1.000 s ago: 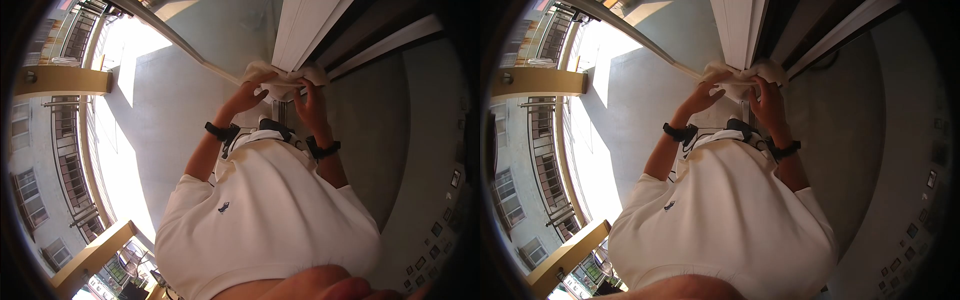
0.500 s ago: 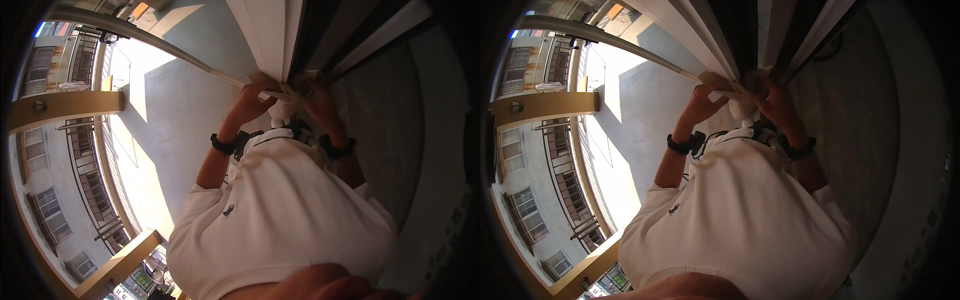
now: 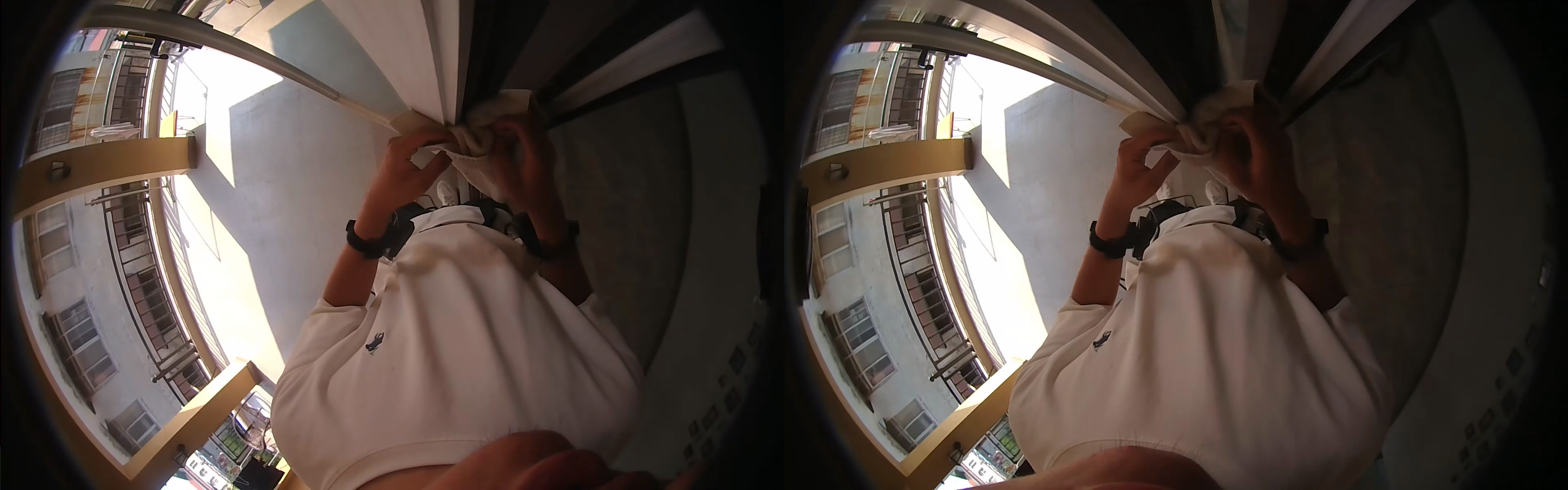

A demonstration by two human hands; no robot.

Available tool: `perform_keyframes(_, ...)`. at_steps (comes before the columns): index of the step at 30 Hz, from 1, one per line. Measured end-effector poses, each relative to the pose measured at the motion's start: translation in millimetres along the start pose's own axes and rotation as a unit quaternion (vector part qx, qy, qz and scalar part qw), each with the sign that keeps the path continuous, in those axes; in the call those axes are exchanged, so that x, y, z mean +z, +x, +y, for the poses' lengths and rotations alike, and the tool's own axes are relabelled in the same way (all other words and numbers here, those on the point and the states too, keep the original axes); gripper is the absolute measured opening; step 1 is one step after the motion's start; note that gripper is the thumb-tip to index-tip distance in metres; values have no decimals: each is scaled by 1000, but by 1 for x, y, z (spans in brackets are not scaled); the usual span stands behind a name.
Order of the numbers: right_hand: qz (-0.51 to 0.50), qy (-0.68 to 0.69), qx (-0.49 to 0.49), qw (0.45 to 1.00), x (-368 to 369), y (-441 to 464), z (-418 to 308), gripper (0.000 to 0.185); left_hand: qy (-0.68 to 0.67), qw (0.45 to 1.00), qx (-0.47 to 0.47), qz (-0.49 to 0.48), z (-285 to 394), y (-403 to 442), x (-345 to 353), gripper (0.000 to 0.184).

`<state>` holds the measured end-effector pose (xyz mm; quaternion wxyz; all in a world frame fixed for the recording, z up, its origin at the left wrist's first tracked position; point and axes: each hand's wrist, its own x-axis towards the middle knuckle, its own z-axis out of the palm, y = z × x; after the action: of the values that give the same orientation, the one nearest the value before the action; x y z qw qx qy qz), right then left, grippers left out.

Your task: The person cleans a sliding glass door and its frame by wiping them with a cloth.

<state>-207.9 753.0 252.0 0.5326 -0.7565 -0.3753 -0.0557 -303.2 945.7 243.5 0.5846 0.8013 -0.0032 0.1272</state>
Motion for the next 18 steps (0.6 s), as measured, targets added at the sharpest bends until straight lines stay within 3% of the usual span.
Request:
perform_keyframes(2, 2, -24, -14, 1000, 8, 0, 20, 29, 36, 999, 15, -11, -22, -2, 7, 25)
perform_keyframes(3, -78, -36, 53, 995, 11, -2, 30, 28, 38, 999, 16, -8, -36, -5, 11, 25)
perform_keyframes(4, -157, -47, 119, 979, 16, -7, 38, 27, 59, 997, -46, -32, -55, -9, 15, 23)
perform_keyframes(5, -159, -46, 118, 979, 21, -15, 48, 27, 79, 989, -109, -56, -76, -15, 19, 22)
perform_keyframes(7, -225, -127, -7, 966, 32, -26, 63, 25, 91, 990, -87, -62, -103, -19, 19, 22)
perform_keyframes(9, -241, -128, 16, 962, 35, -30, 59, 25, 150, 987, -50, -22, -109, -22, 16, 25)
perform_keyframes(11, -264, -129, 37, 955, 30, -29, 44, 26, 114, 992, -57, -24, -86, -21, 10, 26)
perform_keyframes(13, -181, -134, -62, 972, 20, -11, 31, 32, 83, 995, -52, -23, -61, -9, 0, 27)
perform_keyframes(14, -181, -136, -64, 972, 15, -11, 23, 32, 74, 997, 10, 33, -50, -8, -3, 28)
perform_keyframes(16, -44, -54, 83, 994, 3, -18, -3, 38, 54, 983, 105, 141, -21, -4, -10, 31)
perform_keyframes(17, -45, -56, 85, 994, -5, -13, -17, 38, 45, 969, 143, 195, -6, 0, -14, 34)
perform_keyframes(18, 53, -108, 12, 993, -12, -2, -30, 40, 72, 949, 205, 229, -1, 8, -19, 37)
